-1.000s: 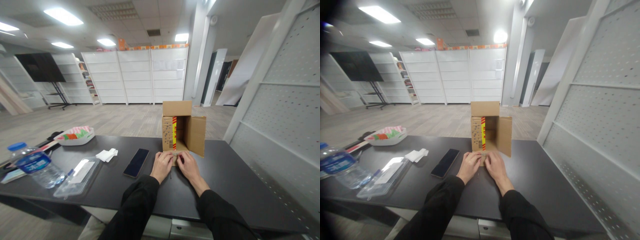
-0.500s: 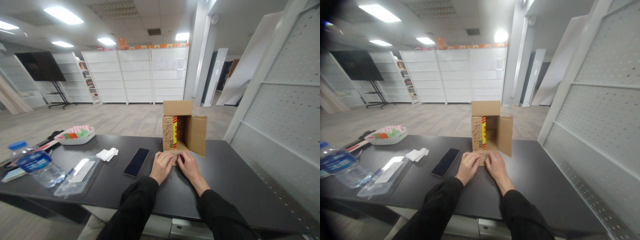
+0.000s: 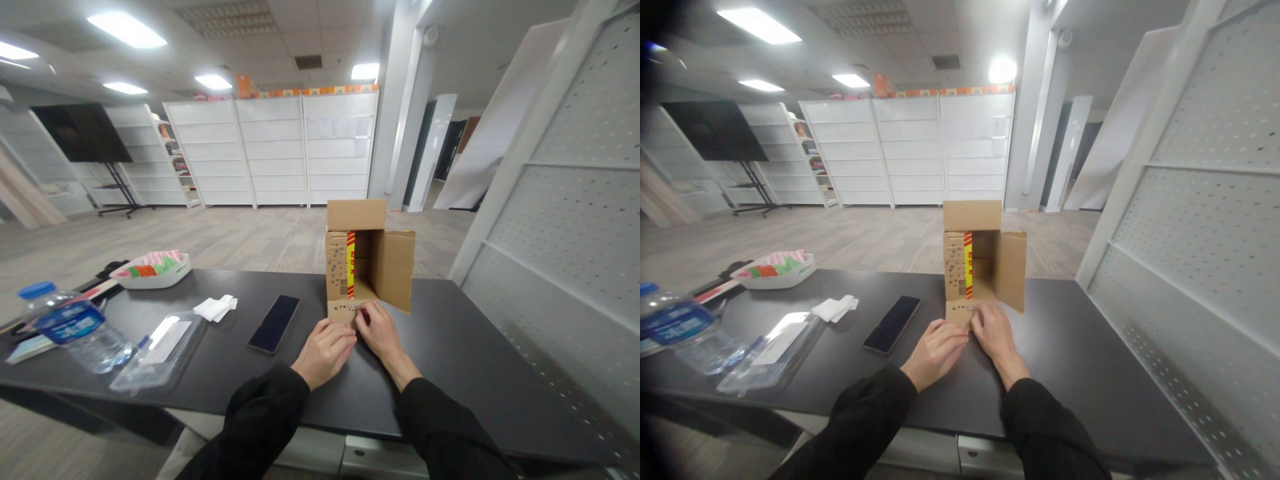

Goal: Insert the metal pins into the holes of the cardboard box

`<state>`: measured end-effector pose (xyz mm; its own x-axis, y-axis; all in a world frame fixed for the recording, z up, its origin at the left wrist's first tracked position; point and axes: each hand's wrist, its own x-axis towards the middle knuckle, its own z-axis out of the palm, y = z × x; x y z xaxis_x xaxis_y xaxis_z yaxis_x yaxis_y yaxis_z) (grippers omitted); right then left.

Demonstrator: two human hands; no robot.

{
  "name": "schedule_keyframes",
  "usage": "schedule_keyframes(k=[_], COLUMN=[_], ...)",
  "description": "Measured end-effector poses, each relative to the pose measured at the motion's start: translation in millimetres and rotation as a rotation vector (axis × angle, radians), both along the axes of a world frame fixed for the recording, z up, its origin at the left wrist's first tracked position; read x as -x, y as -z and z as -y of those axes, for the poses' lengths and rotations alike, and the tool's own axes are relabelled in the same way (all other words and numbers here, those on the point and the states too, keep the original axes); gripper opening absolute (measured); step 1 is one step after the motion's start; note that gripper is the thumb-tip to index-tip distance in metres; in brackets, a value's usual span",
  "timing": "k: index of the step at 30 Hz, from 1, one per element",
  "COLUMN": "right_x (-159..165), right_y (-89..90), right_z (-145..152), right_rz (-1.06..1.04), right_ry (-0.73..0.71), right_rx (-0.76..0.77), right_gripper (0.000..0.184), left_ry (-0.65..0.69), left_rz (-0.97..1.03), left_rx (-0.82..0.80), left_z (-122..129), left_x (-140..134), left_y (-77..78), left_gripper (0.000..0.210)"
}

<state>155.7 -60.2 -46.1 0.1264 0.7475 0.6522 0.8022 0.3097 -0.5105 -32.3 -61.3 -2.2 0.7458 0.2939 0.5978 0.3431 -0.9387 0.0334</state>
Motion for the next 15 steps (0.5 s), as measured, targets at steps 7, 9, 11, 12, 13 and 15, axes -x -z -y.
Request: schedule_keyframes(k=[7, 9, 11, 12, 13, 15], right_x=[1.4, 1.3, 1.2, 1.2, 1.2, 1.1], right_y=[-2.3, -2.0, -1.9, -1.9, -1.9, -1.9], right_z=[1.6, 1.5, 1.3, 1.3, 1.3, 1.3], right_rz=[0.002, 0.005, 0.007, 0.006, 0.006, 0.002], right_ry=[0.013, 0.017, 0.018, 0.017, 0.016, 0.015], right_rx=[0.003, 0.007, 0.009, 0.009, 0.009, 0.007], right_gripper=[0.011, 0.011, 0.011, 0.011, 0.011, 0.011], left_ry=[0.055, 0.049, 0.042, 0.038, 0.031, 0.019], left_rz=[-0.09, -0.096, -0.108, -0.114, -0.119, -0.127], left_rx=[-0.034, -0.033, -0.02, -0.011, -0.002, 0.017], left_z=[8.2, 7.7, 6.7, 6.2, 5.7, 4.9], left_x=[6.4, 5.7, 4.7, 4.2, 3.9, 3.4], left_y=[-1.4, -1.1, -0.4, 0.1, 0.6, 1.7], left_gripper=[0.022, 0.021, 0.019, 0.018, 0.018, 0.018])
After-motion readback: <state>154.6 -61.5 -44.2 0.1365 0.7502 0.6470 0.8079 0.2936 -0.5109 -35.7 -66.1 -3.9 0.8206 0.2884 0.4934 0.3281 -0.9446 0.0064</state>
